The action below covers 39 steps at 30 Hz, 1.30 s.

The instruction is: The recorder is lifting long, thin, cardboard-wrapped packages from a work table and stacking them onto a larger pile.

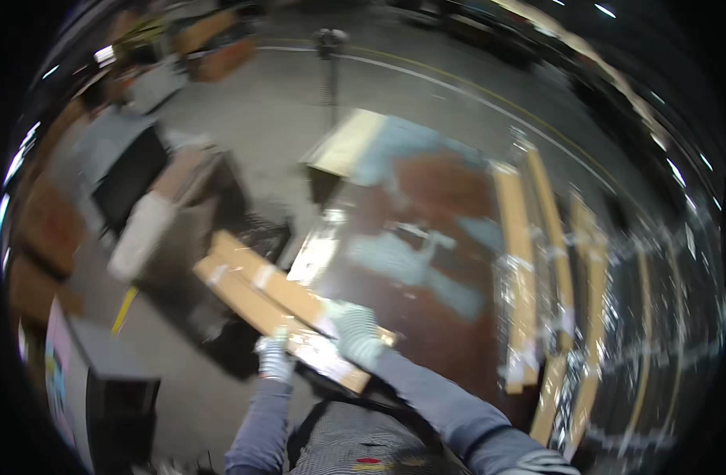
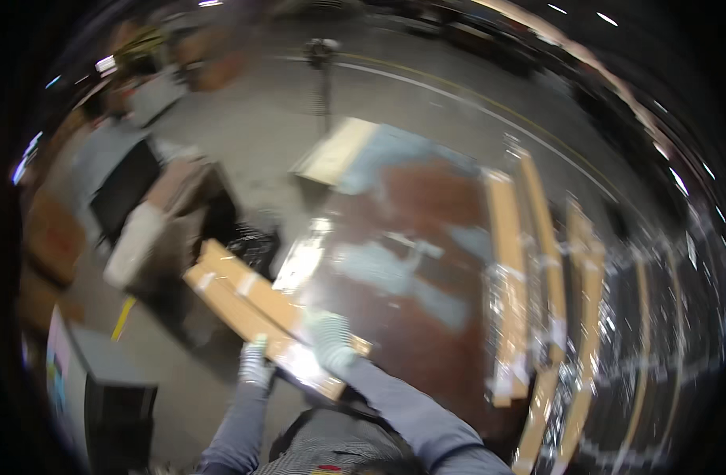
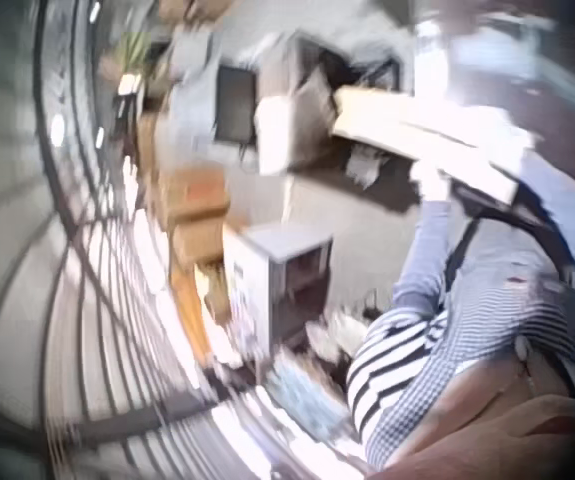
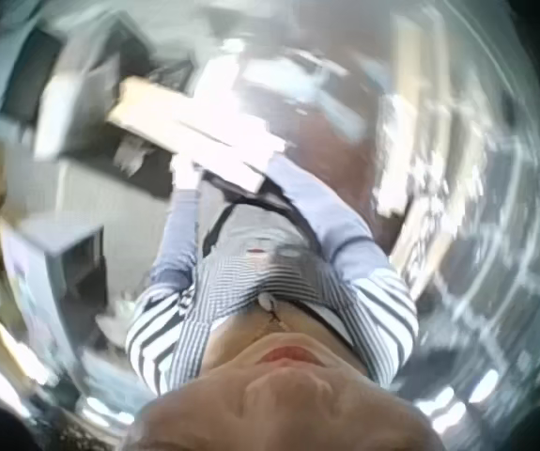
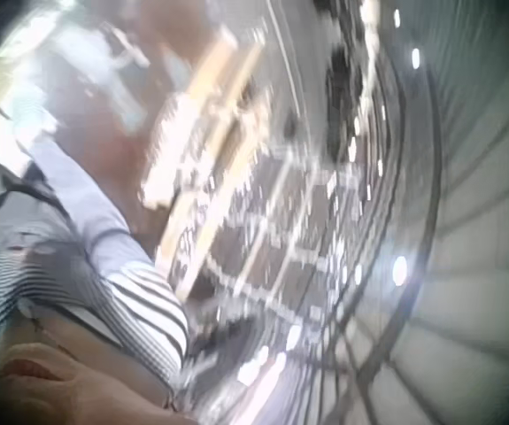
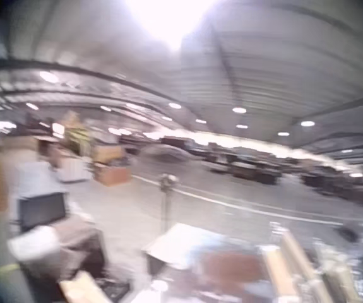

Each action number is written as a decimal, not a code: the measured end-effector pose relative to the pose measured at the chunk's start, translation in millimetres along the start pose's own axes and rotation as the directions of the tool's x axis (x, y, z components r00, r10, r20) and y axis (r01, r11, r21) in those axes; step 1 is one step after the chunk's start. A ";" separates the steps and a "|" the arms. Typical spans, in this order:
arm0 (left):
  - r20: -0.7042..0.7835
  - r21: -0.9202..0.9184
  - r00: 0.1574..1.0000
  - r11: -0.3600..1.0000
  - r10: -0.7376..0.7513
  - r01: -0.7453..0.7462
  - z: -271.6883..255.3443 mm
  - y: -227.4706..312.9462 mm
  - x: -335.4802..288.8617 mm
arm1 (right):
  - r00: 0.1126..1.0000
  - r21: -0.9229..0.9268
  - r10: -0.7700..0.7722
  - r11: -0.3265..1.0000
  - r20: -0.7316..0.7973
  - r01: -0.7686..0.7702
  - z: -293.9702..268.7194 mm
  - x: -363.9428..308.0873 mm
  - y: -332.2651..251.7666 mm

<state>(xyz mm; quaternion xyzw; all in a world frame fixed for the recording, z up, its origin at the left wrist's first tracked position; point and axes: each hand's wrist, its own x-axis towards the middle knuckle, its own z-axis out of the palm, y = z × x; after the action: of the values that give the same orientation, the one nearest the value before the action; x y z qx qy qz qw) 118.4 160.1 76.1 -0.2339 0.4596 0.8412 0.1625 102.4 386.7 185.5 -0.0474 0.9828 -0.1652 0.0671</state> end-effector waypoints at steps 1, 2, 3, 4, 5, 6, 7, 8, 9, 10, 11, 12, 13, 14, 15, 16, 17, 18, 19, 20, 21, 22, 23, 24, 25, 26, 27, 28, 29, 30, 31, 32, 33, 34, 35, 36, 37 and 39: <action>-0.084 -0.190 0.991 0.975 0.099 -0.114 6.3 2.7 12.8 | 0.990 -0.173 -0.052 0.985 -0.128 0.029 29.5 7.9 2.5; -0.012 -0.026 0.981 0.980 0.195 -0.195 -20.2 5.2 26.5 | 0.999 0.294 -0.011 0.956 0.042 -0.002 -13.4 40.9 -24.2; 0.008 -0.069 0.986 0.984 0.166 -0.166 -46.9 9.8 47.4 | 0.953 0.090 -0.195 0.971 -0.234 0.221 -40.9 16.6 -45.7; -0.064 -0.086 0.997 0.995 0.045 -0.051 -28.7 -4.5 48.5 | 0.834 -0.038 -0.197 0.978 -0.516 0.207 -12.9 11.5 -14.5; -0.185 -0.043 0.983 0.999 -0.007 -0.001 -75.0 -14.6 64.5 | 0.696 -0.007 -0.209 0.960 -0.688 0.281 -41.3 1.2 -20.1; -0.185 -0.066 0.981 0.997 -0.057 0.046 -58.0 -42.1 55.4 | 0.781 0.101 -0.070 0.981 -0.621 0.168 -58.9 -13.5 18.9; -0.012 -0.035 0.993 0.992 -0.120 0.120 -69.4 -59.3 54.0 | 0.840 0.212 0.047 0.974 -0.541 0.081 -79.2 -28.9 45.6; -0.137 -0.090 0.962 0.970 -0.235 0.224 -50.8 -83.0 38.5 | 0.787 0.174 0.182 0.980 -0.590 -0.097 -81.2 -53.6 90.1; -0.121 -0.131 0.943 0.947 -0.310 0.295 -20.7 -100.0 9.8 | 0.706 0.143 0.304 0.950 -0.639 -0.279 -81.9 -85.9 142.9; -0.073 -0.130 0.931 0.929 -0.358 0.347 -30.4 -112.0 2.0 | 0.679 0.009 0.354 0.890 -0.644 -0.456 -100.4 -111.9 174.8; -0.072 -0.063 0.918 0.920 -0.390 0.386 -16.4 -119.5 -15.9 | 0.623 0.009 0.463 0.807 -0.631 -0.591 -96.3 -140.6 228.4; 0.064 -0.023 0.903 0.904 -0.426 0.428 -4.1 -129.2 -26.5 | 0.472 -0.080 0.375 0.710 -0.798 -0.700 -79.8 -181.8 289.0; 0.181 0.016 0.876 0.892 -0.447 0.451 -1.6 -132.6 -34.5 | 0.439 -0.249 0.294 0.511 -0.849 -0.823 -80.4 -213.7 330.5; 0.230 0.032 0.855 0.881 -0.466 0.471 1.7 -140.1 -33.1 | 0.381 -0.048 0.690 0.450 -0.615 -0.892 -100.5 -243.2 371.0; 0.316 0.067 0.789 0.842 -0.527 0.535 26.6 -169.0 -32.2 | 0.243 -0.157 0.625 0.190 -0.742 -0.969 -94.8 -303.0 424.4; 0.195 0.132 0.816 0.839 -0.545 0.529 58.2 -161.4 -47.2 | 0.173 -0.002 0.853 0.198 -0.492 -0.980 -117.4 -305.9 419.8; 0.269 0.182 0.725 0.772 -0.634 0.609 105.5 -187.8 -64.1 | 0.191 -0.087 0.782 0.174 -0.594 -0.981 -104.2 -388.6 471.1; 0.325 0.248 0.688 0.761 -0.648 0.600 138.9 -180.3 -78.1 | 0.209 -0.027 0.863 0.221 -0.460 -0.975 -108.9 -376.9 466.3; 0.346 0.278 0.672 0.755 -0.655 0.594 159.3 -176.2 -81.8 | 0.246 0.044 0.915 0.274 -0.319 -0.961 -127.3 -346.8 439.1; 0.369 0.354 0.669 0.763 -0.646 0.541 187.7 -175.4 -93.6 | 0.372 0.125 0.876 0.425 -0.307 -0.896 -125.5 -330.8 410.1; 0.412 0.388 0.625 0.749 -0.663 0.538 205.8 -185.9 -96.9 | 0.489 0.206 0.816 0.559 -0.307 -0.803 -116.7 -316.5 377.5; 0.454 0.429 0.557 0.719 -0.695 0.547 215.3 -196.2 -92.7 | 0.604 0.363 0.792 0.589 -0.082 -0.722 -110.3 -303.2 341.0; 0.514 0.432 0.506 0.719 -0.693 0.545 215.5 -218.1 -85.8 | 0.836 0.076 0.496 0.867 -0.235 -0.493 -81.9 -305.2 311.7; 0.502 0.443 0.469 0.682 -0.727 0.582 202.8 -253.4 -62.1 | 0.858 0.122 0.474 0.880 -0.197 -0.458 -47.9 -311.3 286.6; 0.500 0.464 0.396 0.625 -0.770 0.628 202.0 -289.1 -48.9 | 0.866 0.153 0.475 0.878 -0.159 -0.454 -30.4 -322.3 280.8; 0.509 0.564 0.486 0.702 -0.710 0.436 225.0 -283.3 -75.1 | 0.788 0.239 0.590 0.802 -0.176 -0.547 -28.2 -337.4 302.6; 0.530 0.638 0.569 0.738 -0.629 0.221 245.3 -269.9 -98.3 | 0.702 0.324 0.688 0.716 -0.183 -0.618 -29.8 -352.9 329.7; 0.423 0.736 0.658 0.659 -0.623 0.152 237.2 -279.3 -98.1 | 0.643 0.648 0.730 0.609 -0.232 -0.458 -48.7 -356.8 368.8; 0.489 0.694 0.645 0.710 -0.588 0.121 222.8 -283.1 -100.4 | 0.576 0.279 0.645 0.751 -0.502 -0.598 -54.4 -359.9 389.5; 0.466 0.651 0.631 0.724 -0.620 0.230 218.5 -296.7 -116.2 | 0.417 0.263 0.758 0.593 -0.501 -0.761 -43.0 -383.4 432.0; 0.430 0.603 0.624 0.722 -0.653 0.339 213.7 -302.1 -125.5 | 0.422 0.259 0.750 0.601 -0.509 -0.756 -42.0 -394.9 457.7; 0.434 0.599 0.628 0.728 -0.646 0.334 217.5 -295.0 -139.1 | 0.423 0.256 0.833 0.523 -0.358 -0.813 -40.7 -402.7 476.6; 0.452 0.488 0.609 0.752 -0.652 0.443 223.4 -280.4 -160.2 | 0.400 0.240 0.895 0.440 -0.200 -0.865 -40.4 -405.7 486.3; 0.461 0.352 0.619 0.771 -0.636 0.531 220.7 -264.0 -168.8 | 0.433 0.248 0.879 0.473 -0.199 -0.845 -51.3 -381.6 477.6; 0.456 0.338 0.644 0.789 -0.614 0.513 214.8 -257.0 -166.2 | 0.386 0.199 0.914 0.404 -0.123 -0.893 -65.9 -362.7 469.6; 0.440 0.285 0.640 0.774 -0.629 0.565 203.6 -246.6 -166.0 | 0.343 0.137 0.938 0.346 -0.047 -0.928 -80.0 -341.5 449.5; 0.427 0.229 0.627 0.749 -0.651 0.622 194.8 -239.7 -170.2 | 0.376 0.132 0.926 0.378 -0.040 -0.916 -82.6 -330.4 425.4; 0.431 0.212 0.651 0.771 -0.625 0.601 180.8 -233.6 -173.2 | 0.545 0.537 0.836 0.491 -0.066 -0.687 -77.9 -316.4 359.4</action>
<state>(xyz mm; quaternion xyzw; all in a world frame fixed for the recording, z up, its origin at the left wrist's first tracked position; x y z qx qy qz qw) 333.4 426.1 91.9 -0.1562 0.3196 0.7552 0.5506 377.5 786.2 176.3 0.4430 0.8275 -0.3446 -0.0166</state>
